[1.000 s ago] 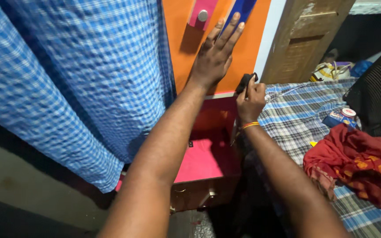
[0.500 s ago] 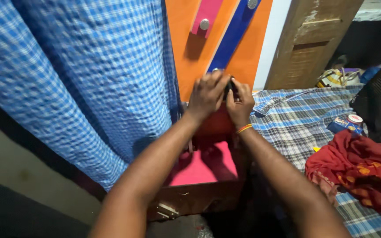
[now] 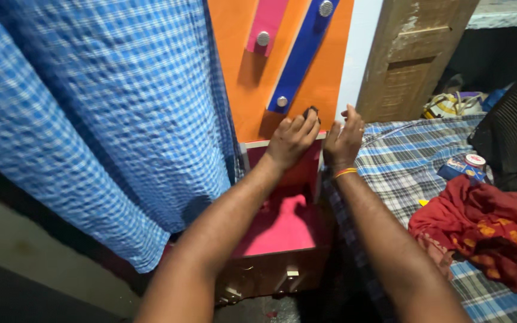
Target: The person wipes the interior and exterior surfaces of a small orange and pink cabinet using a dark cloth. They clean the bottom shelf, the front panel, the handle, and the upper compartment, moving the cloth across each surface repeatedly.
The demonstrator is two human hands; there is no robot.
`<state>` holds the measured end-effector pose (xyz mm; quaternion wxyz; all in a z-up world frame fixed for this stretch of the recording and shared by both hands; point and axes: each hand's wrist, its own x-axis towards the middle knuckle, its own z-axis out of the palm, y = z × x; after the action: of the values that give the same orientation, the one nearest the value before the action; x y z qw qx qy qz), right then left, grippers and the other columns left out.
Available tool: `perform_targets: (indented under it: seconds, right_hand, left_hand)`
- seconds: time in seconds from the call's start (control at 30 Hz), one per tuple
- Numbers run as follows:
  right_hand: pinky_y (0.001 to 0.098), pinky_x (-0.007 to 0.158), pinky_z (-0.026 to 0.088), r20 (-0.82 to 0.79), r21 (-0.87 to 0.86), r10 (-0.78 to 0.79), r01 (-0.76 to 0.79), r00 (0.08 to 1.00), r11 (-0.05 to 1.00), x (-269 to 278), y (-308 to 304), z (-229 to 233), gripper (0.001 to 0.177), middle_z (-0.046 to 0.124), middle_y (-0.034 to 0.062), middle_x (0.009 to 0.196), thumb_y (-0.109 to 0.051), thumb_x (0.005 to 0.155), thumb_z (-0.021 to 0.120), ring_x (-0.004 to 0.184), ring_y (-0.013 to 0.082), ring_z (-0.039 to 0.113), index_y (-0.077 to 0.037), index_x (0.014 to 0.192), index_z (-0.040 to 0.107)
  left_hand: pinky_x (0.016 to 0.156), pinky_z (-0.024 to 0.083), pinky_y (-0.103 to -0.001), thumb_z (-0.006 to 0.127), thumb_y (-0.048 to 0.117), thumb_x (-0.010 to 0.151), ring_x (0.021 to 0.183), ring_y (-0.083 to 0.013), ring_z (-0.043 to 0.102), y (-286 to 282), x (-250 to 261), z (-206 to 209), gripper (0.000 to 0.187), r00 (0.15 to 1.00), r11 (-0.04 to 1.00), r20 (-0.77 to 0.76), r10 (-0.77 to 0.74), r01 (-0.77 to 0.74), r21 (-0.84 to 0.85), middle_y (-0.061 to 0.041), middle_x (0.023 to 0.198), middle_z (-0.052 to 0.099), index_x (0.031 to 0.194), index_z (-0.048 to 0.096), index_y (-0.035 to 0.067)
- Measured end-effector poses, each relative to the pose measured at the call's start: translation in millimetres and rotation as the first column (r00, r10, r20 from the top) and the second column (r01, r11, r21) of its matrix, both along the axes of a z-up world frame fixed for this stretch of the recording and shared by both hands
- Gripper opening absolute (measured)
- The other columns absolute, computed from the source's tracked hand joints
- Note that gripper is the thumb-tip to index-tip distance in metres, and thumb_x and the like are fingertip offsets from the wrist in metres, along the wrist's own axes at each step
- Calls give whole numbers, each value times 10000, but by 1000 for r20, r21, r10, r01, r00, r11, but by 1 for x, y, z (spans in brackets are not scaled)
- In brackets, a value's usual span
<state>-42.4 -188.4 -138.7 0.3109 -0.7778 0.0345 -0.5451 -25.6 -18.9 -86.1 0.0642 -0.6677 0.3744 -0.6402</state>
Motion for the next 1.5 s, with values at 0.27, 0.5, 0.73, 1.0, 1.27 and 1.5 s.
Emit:
perform_targets:
  seconds: [0.27, 0.5, 0.73, 1.0, 1.27, 1.5]
  right_hand:
    - [537, 1051, 445, -18, -211, 63, -66, 998, 975, 21, 1, -32, 612, 593, 324, 1320, -269, 1097, 524, 1180, 478, 575, 58, 1565, 304]
    - [548, 983, 475, -62, -210, 102, -113, 993, 971, 8, -2, -21, 599, 624, 327, 1261, -286, 1103, 511, 1116, 494, 605, 43, 1561, 306]
    - [551, 953, 493, -65, -157, 103, -112, 993, 981, 14, 2, -26, 610, 619, 353, 1243, -258, 1091, 494, 1097, 504, 621, 40, 1579, 282]
    - [560, 906, 515, -86, -149, 96, -108, 992, 983, 20, -1, -35, 599, 647, 341, 1187, -249, 1103, 488, 1040, 510, 646, 22, 1586, 260]
    - [578, 851, 507, -139, -109, 76, -91, 987, 990, 15, -1, -31, 600, 658, 340, 1146, -275, 1089, 490, 988, 515, 647, -8, 1582, 275]
    - [578, 838, 513, -150, -121, 50, -68, 987, 990, 21, -1, -36, 606, 661, 341, 1110, -292, 1093, 498, 977, 511, 651, -13, 1584, 279]
  left_hand:
    - [856, 366, -333, 629, 201, 975, 1013, -136, 561, -19, 8, 50, 235, 995, 978, 18, 95, -90, -190, 15, 1252, 665, 1168, 753, 148]
    - [810, 403, -322, 686, 150, 979, 864, -128, 573, 59, 9, -45, 190, 999, 994, -6, -40, 40, -99, 6, 1166, 673, 1155, 756, 145]
    - [799, 529, -426, 687, 36, 973, 930, -291, 626, 105, 7, -12, 141, 953, 922, -247, -173, 69, -380, -112, 1034, 593, 1105, 642, 58]
    - [872, 567, -445, 607, -59, 939, 1033, -346, 655, 95, 10, 48, 222, 873, 752, -292, -390, 118, -649, -160, 1109, 560, 1141, 606, 33]
    - [807, 551, -478, 638, 2, 925, 969, -388, 655, 99, -19, -54, 200, 800, 863, -533, -276, -37, -503, -171, 1077, 585, 1119, 639, 51]
    - [912, 534, -456, 635, -57, 911, 1050, -364, 635, 107, 5, 52, 243, 916, 712, -249, -316, 56, -700, -172, 1097, 577, 1127, 603, 51]
